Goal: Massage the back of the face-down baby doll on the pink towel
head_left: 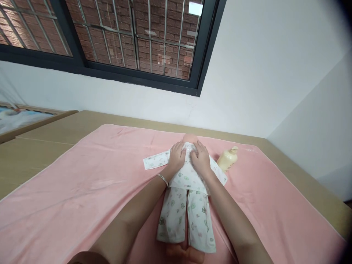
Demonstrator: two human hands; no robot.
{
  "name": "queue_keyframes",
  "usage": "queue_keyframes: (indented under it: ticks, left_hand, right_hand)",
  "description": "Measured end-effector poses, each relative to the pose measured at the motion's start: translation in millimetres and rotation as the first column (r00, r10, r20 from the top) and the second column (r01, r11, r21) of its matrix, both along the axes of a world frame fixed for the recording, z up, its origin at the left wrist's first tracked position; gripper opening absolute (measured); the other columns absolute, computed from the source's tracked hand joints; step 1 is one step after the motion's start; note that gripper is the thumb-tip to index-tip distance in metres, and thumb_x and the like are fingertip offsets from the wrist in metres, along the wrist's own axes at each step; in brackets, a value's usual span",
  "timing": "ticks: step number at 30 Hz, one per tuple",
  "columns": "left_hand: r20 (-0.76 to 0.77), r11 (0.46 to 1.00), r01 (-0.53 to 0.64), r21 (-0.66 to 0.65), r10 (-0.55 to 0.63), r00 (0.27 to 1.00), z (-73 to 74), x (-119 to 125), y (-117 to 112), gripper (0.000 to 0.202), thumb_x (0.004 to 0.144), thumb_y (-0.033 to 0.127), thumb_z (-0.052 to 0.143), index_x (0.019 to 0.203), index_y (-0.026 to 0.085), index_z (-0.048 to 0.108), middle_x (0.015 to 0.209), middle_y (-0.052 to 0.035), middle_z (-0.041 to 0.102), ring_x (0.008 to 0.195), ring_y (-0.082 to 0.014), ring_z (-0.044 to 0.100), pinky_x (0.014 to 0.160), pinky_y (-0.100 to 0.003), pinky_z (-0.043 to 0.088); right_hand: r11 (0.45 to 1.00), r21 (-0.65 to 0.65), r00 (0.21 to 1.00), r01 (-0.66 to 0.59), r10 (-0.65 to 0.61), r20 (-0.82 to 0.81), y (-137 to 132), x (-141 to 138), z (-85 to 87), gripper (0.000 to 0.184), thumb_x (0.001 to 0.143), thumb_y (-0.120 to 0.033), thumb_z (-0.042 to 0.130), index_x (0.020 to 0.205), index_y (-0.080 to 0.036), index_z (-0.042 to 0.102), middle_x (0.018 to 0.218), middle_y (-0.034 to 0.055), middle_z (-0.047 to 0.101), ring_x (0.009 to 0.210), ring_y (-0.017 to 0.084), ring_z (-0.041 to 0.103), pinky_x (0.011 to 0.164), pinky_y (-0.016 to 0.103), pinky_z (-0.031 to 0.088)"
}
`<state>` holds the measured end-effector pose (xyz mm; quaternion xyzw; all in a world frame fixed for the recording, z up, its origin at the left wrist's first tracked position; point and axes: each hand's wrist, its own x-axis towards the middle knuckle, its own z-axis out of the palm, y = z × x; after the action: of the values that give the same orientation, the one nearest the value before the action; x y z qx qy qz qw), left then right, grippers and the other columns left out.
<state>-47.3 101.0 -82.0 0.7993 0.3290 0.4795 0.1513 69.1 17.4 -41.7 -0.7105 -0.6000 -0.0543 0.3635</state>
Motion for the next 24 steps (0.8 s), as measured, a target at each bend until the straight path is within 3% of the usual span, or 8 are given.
queue_keyframes:
  ticks: [5, 11, 16, 21, 24]
  left_hand:
    - [0.002, 1.000, -0.019, -0.003, 0.019, 1.000, -2.5, 0.8, 1.2, 0.041, 0.099, 0.032, 0.032, 0.130, 0.017, 0.055, 0.135, -0.0115, 0.059, 0.130, -0.0228, 0.050, 0.114, -0.043, 0.035]
    - [-0.026, 1.000, -0.017, -0.023, 0.017, 1.000, -0.4, 0.9, 0.8, 0.040, 0.100, 0.034, 0.032, 0.127, 0.019, 0.057, 0.133, -0.0100, 0.061, 0.129, -0.0228, 0.050, 0.113, -0.044, 0.037]
    - [-0.025, 0.999, -0.030, -0.023, 0.029, 0.999, -0.2, 0.9, 0.1, 0.041, 0.100, 0.034, 0.030, 0.128, 0.018, 0.057, 0.134, -0.0106, 0.060, 0.130, -0.0233, 0.050, 0.114, -0.044, 0.036]
    - [-0.025, 1.000, -0.024, -0.001, 0.024, 0.999, 2.0, -1.1, -2.8, 0.042, 0.101, 0.033, 0.028, 0.132, 0.019, 0.054, 0.138, -0.0095, 0.057, 0.134, -0.0236, 0.045, 0.116, -0.045, 0.032]
    - [-0.026, 1.000, -0.027, 0.003, 0.027, 0.999, 1.9, -1.4, -2.9, 0.043, 0.101, 0.033, 0.028, 0.132, 0.019, 0.053, 0.139, -0.0093, 0.057, 0.136, -0.0242, 0.044, 0.117, -0.045, 0.031]
  right_hand:
    - [0.992, -0.115, 0.999, -0.045, 0.043, -0.015, 2.0, -3.7, -4.8, 0.044, 0.092, -0.026, 0.043, 0.133, -0.017, 0.058, 0.147, 0.0124, 0.049, 0.141, 0.027, 0.039, 0.119, 0.051, 0.022]
    - [1.000, 0.007, 1.000, 0.000, 0.001, -0.019, 1.2, -1.5, -2.2, 0.047, 0.092, -0.026, 0.042, 0.136, -0.015, 0.054, 0.151, 0.0141, 0.044, 0.144, 0.025, 0.035, 0.121, 0.047, 0.019]
    - [0.982, -0.182, 0.998, -0.057, 0.055, -0.016, 4.5, 0.6, -4.1, 0.046, 0.092, -0.031, 0.045, 0.136, -0.020, 0.054, 0.152, 0.0127, 0.044, 0.144, 0.028, 0.034, 0.119, 0.055, 0.020]
    - [0.999, 0.003, 0.999, -0.035, 0.035, 0.004, -1.5, 4.1, 6.7, 0.053, 0.093, -0.031, 0.043, 0.143, -0.015, 0.046, 0.158, 0.0141, 0.032, 0.148, 0.025, 0.025, 0.121, 0.051, 0.014]
    - [0.999, -0.044, 0.998, -0.014, 0.016, 0.055, -1.4, 0.0, 3.3, 0.053, 0.093, -0.032, 0.044, 0.143, -0.017, 0.046, 0.160, 0.0130, 0.029, 0.149, 0.028, 0.021, 0.120, 0.055, 0.013]
